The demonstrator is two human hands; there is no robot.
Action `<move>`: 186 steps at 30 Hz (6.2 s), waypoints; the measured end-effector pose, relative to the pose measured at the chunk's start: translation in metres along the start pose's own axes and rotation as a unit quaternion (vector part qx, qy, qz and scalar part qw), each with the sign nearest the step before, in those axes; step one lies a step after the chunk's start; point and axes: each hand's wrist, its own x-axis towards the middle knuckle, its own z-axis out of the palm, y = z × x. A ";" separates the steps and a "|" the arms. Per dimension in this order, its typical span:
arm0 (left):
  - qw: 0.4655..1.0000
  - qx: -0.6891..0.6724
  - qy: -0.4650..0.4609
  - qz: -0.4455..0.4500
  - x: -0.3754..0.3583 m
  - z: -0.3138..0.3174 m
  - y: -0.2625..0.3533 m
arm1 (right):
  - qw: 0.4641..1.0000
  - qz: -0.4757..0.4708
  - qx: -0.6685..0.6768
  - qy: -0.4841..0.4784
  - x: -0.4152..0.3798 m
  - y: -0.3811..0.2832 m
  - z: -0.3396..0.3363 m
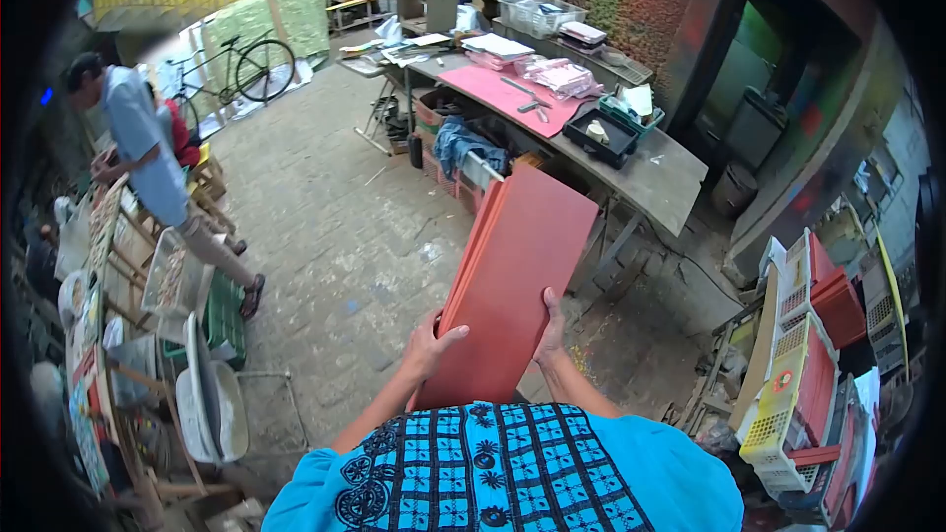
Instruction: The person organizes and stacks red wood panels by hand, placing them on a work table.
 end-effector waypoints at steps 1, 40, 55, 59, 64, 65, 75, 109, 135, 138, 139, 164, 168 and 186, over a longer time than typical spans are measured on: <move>1.000 0.016 -0.015 0.010 0.033 -0.002 0.007 | 1.000 -0.021 0.003 0.014 0.026 -0.004 -0.005; 0.836 0.089 -0.540 -0.030 1.032 -0.076 0.180 | 0.926 -0.197 0.063 0.316 0.798 -0.115 0.052; 0.774 0.148 -0.601 -0.132 1.227 -0.069 0.258 | 0.897 -0.164 0.066 0.405 0.963 -0.136 0.077; 0.762 0.170 -0.619 -0.080 1.315 -0.059 0.277 | 0.887 -0.199 0.070 0.410 1.037 -0.154 0.087; 0.760 0.194 -0.614 -0.089 1.413 -0.047 0.307 | 0.879 -0.239 0.080 0.405 1.133 -0.170 0.086; 0.753 0.200 -0.622 -0.078 1.428 -0.044 0.312 | 0.876 -0.243 0.084 0.409 1.149 -0.174 0.090; 0.701 0.268 -0.659 -0.057 1.532 0.003 0.341 | 0.828 -0.279 0.164 0.457 1.268 -0.202 0.089; 0.652 0.399 -0.356 0.537 1.510 -0.037 0.249 | 0.910 -0.170 0.015 0.379 1.223 -0.240 0.076; 0.975 -0.132 -0.122 0.129 1.424 -0.164 0.178 | 0.427 -0.178 -0.634 0.620 1.183 -0.344 0.044; 0.956 -0.172 -0.182 0.155 1.361 -0.188 0.194 | 0.536 -0.273 -0.556 0.574 1.114 -0.302 0.058; 0.952 -0.148 -0.183 0.196 1.347 -0.195 0.186 | 0.545 -0.294 -0.530 0.580 1.088 -0.280 0.049; 0.771 0.482 -0.222 0.352 1.242 -0.123 0.023 | 0.520 -0.054 -0.822 0.225 1.092 -0.030 -0.004; 0.773 0.483 -0.213 0.352 1.239 -0.122 0.025 | 0.367 0.009 -0.821 0.437 1.021 -0.073 -0.056; 0.982 -0.164 0.009 -0.092 1.270 -0.114 0.049 | 0.646 -0.334 -0.150 0.669 0.958 -0.148 -0.045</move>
